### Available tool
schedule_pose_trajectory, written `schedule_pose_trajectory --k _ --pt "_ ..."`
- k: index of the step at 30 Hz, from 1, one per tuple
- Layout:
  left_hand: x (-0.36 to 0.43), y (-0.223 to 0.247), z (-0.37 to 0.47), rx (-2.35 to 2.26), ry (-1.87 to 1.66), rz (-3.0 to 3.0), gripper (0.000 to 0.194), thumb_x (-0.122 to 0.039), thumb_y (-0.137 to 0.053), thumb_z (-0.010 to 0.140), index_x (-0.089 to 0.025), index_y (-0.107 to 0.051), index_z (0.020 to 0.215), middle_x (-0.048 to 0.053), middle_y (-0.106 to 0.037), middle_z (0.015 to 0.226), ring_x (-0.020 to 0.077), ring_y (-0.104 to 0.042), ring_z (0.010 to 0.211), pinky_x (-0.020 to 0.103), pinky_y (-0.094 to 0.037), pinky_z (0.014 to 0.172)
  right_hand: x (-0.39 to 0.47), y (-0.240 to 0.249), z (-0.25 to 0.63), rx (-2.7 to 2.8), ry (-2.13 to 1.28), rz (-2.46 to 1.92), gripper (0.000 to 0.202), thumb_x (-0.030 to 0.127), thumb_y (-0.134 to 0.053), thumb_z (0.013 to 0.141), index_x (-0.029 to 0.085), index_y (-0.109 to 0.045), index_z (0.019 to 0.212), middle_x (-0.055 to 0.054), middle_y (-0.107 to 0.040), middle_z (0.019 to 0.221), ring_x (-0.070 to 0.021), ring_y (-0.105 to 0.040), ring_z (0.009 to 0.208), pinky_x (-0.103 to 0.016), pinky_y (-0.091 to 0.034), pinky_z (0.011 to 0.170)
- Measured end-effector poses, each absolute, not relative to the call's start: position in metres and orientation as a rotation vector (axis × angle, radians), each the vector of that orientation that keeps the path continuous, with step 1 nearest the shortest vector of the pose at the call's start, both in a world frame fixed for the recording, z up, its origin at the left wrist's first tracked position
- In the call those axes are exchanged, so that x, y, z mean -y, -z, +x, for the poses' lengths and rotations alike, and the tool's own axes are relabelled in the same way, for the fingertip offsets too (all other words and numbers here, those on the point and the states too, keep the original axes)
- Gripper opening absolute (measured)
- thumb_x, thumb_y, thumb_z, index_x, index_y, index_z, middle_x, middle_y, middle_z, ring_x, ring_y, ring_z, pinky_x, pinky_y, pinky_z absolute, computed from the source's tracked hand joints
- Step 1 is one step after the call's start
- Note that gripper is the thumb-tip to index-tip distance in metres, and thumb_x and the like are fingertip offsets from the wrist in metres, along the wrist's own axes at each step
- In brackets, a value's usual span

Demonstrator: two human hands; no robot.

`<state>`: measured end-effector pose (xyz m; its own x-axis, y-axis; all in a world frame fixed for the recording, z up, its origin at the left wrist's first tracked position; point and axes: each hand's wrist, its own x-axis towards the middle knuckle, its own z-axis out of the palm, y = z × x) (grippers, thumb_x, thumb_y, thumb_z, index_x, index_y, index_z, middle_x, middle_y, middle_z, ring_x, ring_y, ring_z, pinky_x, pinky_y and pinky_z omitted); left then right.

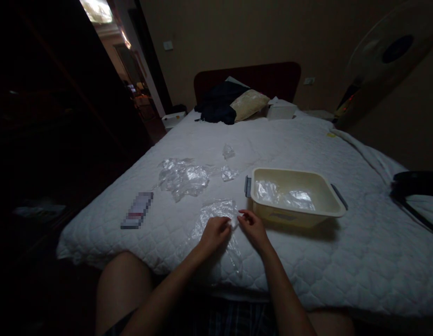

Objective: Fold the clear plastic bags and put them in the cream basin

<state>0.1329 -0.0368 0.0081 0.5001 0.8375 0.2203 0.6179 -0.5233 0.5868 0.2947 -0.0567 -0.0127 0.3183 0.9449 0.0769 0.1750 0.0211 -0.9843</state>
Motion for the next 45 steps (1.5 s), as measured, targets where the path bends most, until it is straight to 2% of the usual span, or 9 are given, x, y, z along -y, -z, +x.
schedule_pose_trajectory --k 3,7,11,14,19,24,29,35,45 --pt "0.034 -0.007 0.134 -1.231 -0.747 2.209 0.030 -0.025 -0.046 0.078 -0.018 -0.056 0.106 0.004 -0.065 0.084 0.0168 -0.057 0.079 0.031 -0.042 0.077 0.055 0.020 0.293 1.135 -0.819 -1.443 0.039 0.045 -0.059 0.067 0.015 -0.063 0.091 -0.003 -0.060 0.071 -0.0156 -0.054 0.065 -0.027 -0.044 0.059" --pt "0.032 -0.006 0.135 -1.244 -0.751 2.170 0.034 -0.025 -0.044 0.080 -0.018 -0.049 0.113 0.003 -0.063 0.084 0.0154 -0.057 0.076 0.029 -0.044 0.073 0.051 0.029 0.292 1.135 -0.789 -1.487 0.041 0.047 -0.057 0.067 0.014 -0.062 0.091 -0.004 -0.062 0.070 -0.0166 -0.055 0.064 -0.027 -0.044 0.058" --pt "0.033 -0.010 0.135 -1.330 -0.813 2.377 0.035 -0.021 -0.046 0.079 -0.015 -0.047 0.114 0.009 -0.057 0.101 0.0198 -0.052 0.093 0.034 -0.040 0.080 0.047 0.031 0.288 1.173 -0.613 -1.629 0.041 0.049 -0.056 0.068 0.014 -0.060 0.089 -0.001 -0.057 0.062 -0.0148 -0.052 0.056 -0.027 -0.043 0.056" --pt "0.032 -0.014 0.135 -1.387 -0.742 2.554 0.027 -0.019 -0.044 0.081 -0.016 -0.051 0.107 0.010 -0.055 0.101 0.0217 -0.049 0.094 0.036 -0.038 0.080 0.045 0.029 0.283 1.227 -0.473 -1.723 0.040 0.051 -0.051 0.070 0.016 -0.059 0.087 -0.001 -0.055 0.060 -0.0153 -0.052 0.056 -0.027 -0.042 0.056" --pt "0.025 -0.009 0.133 -1.442 -0.547 2.669 0.012 -0.016 -0.045 0.080 -0.017 -0.057 0.084 0.007 -0.055 0.087 0.0205 -0.050 0.085 0.033 -0.037 0.073 0.046 0.025 0.278 1.245 -0.376 -1.810 0.040 0.055 -0.048 0.071 0.017 -0.058 0.081 -0.001 -0.055 0.059 -0.0150 -0.051 0.053 -0.026 -0.039 0.053" --pt "0.019 0.002 0.132 -1.486 -0.589 2.610 0.011 -0.017 -0.045 0.080 -0.018 -0.057 0.082 0.006 -0.055 0.085 0.0188 -0.050 0.082 0.031 -0.036 0.071 0.051 0.024 0.279 1.141 -0.498 -1.683 0.038 0.055 -0.049 0.072 0.018 -0.055 0.074 0.001 -0.053 0.057 -0.0128 -0.048 0.052 -0.023 -0.038 0.051" --pt "0.016 0.003 0.132 -1.497 -0.607 2.607 0.013 -0.018 -0.044 0.080 -0.017 -0.057 0.078 0.006 -0.055 0.083 0.0193 -0.050 0.081 0.031 -0.036 0.071 0.057 0.023 0.280 1.258 -0.610 -1.557 0.033 0.048 -0.049 0.075 0.017 -0.057 0.071 -0.002 -0.057 0.064 -0.0146 -0.051 0.059 -0.024 -0.040 0.056" --pt "0.014 0.000 0.128 -1.513 -0.574 2.624 0.016 -0.018 -0.044 0.080 -0.017 -0.059 0.075 0.007 -0.056 0.082 0.0186 -0.050 0.080 0.031 -0.036 0.071 0.057 0.024 0.279 1.416 -0.530 -1.673 0.029 0.042 -0.046 0.077 0.018 -0.062 0.079 -0.004 -0.063 0.070 -0.0174 -0.057 0.065 -0.027 -0.042 0.061" --pt "-0.007 -0.002 0.123 -1.535 -0.519 2.488 0.016 -0.020 -0.046 0.079 -0.017 -0.061 0.077 0.006 -0.059 0.079 0.0169 -0.052 0.076 0.027 -0.035 0.067 0.052 0.015 0.275 1.623 -0.388 -1.830 0.027 0.035 -0.042 0.081 0.022 -0.063 0.089 -0.003 -0.067 0.082 -0.0164 -0.060 0.071 -0.025 -0.042 0.064"
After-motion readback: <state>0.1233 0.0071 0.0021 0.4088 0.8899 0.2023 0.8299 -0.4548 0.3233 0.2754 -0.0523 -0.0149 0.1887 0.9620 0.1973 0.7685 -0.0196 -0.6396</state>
